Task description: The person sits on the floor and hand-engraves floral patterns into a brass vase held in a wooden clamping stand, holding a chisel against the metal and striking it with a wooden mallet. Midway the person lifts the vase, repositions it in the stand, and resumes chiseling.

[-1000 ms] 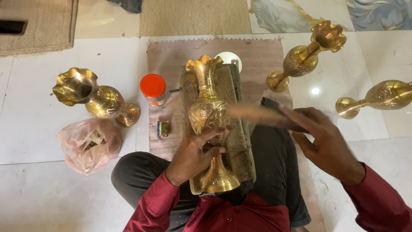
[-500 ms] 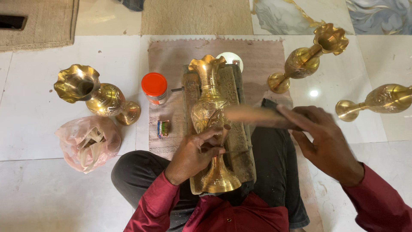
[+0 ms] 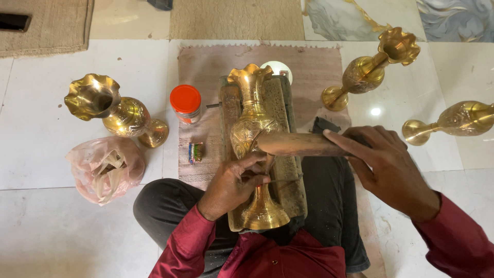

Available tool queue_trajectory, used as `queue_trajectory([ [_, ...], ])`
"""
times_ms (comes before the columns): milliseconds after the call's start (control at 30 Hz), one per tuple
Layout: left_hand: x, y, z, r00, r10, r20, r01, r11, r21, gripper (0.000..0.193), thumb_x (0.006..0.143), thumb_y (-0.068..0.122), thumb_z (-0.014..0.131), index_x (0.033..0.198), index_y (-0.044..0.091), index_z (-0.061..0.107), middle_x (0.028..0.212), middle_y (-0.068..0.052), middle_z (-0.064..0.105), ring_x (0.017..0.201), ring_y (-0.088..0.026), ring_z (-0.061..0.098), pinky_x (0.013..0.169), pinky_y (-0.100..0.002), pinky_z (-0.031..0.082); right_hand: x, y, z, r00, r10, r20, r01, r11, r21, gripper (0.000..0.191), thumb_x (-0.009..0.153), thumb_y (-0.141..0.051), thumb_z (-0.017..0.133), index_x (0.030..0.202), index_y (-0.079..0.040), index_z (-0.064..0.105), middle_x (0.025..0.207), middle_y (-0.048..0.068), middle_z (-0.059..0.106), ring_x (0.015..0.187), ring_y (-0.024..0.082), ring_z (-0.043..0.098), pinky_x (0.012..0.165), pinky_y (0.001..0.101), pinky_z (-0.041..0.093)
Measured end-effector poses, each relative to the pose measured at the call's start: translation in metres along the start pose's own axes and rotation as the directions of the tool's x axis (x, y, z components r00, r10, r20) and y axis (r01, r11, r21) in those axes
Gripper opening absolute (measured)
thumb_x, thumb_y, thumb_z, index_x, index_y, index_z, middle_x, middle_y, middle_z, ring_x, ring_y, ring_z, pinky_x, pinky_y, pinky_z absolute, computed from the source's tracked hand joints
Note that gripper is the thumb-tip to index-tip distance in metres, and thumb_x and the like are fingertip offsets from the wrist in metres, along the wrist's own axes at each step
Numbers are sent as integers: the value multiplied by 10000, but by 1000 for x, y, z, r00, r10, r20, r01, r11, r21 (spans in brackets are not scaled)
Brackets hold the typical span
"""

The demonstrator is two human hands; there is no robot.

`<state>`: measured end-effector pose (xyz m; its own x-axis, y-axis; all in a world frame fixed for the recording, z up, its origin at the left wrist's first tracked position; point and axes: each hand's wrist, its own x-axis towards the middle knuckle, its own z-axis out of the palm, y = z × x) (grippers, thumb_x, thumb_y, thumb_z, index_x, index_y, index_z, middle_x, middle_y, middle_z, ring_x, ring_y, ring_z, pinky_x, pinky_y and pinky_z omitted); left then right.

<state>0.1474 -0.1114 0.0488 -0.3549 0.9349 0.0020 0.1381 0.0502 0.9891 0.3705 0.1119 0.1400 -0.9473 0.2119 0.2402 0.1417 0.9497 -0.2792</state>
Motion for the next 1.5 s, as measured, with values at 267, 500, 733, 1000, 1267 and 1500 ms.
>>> queue_trajectory([
  [267, 2, 4, -3, 999, 44, -3, -44, 995, 85, 496, 848, 37, 804, 1311, 25, 627, 934, -109, 804, 862, -143, 784, 778, -288, 623, 3, -2, -2, 998, -20, -52, 12, 989, -147, 681, 865, -68, 674, 1517, -183, 512, 1140, 83, 666, 993, 227, 623, 796, 406, 527],
  [500, 1, -2, -5, 998, 64, 16, -65, 997, 36, 453, 865, 31, 791, 1289, 12, 631, 943, -112, 806, 880, -153, 784, 764, -294, 643, 10, -13, -8, 996, 83, -16, -84, 996, -19, 630, 879, -78, 657, 1488, -146, 512, 1078, 79, 642, 833, 223, 608, 657, 390, 495],
  [733, 2, -6, -7, 998, 4, 68, -5, 1000, 12, 429, 875, 21, 772, 1283, 28, 643, 984, -100, 815, 885, -137, 782, 768, -283, 657, 12, -13, -6, 997, 74, -4, -74, 997, -31, 645, 882, -105, 662, 1506, -151, 509, 1074, 78, 645, 829, 223, 618, 678, 390, 499],
  [1000, -1, -11, -5, 999, 49, 14, -48, 997, -66, 444, 879, -11, 775, 1297, 21, 627, 934, -88, 802, 881, -129, 757, 826, -291, 644, 14, -8, -3, 986, 159, 48, -159, 987, -16, 676, 856, -52, 689, 1480, -251, 517, 1153, 51, 653, 1019, 227, 646, 833, 432, 544],
  [1267, -5, -22, -5, 998, 52, 22, -49, 991, -121, 441, 898, -55, 730, 1313, 26, 608, 980, -97, 800, 952, -144, 777, 875, -297, 653, 15, -12, -11, 997, 73, 39, -71, 995, -70, 671, 839, -72, 695, 1483, -183, 540, 1150, 104, 673, 1026, 269, 639, 843, 440, 548],
  [1500, -4, -33, -5, 995, 94, 32, -88, 985, -146, 429, 900, -112, 694, 1298, 19, 598, 1035, -110, 791, 1000, -173, 784, 906, -313, 659, 25, -17, -15, 997, 71, 43, -74, 995, 63, 618, 881, -80, 667, 1480, -158, 536, 1240, 128, 624, 1043, 237, 663, 797, 358, 604],
])
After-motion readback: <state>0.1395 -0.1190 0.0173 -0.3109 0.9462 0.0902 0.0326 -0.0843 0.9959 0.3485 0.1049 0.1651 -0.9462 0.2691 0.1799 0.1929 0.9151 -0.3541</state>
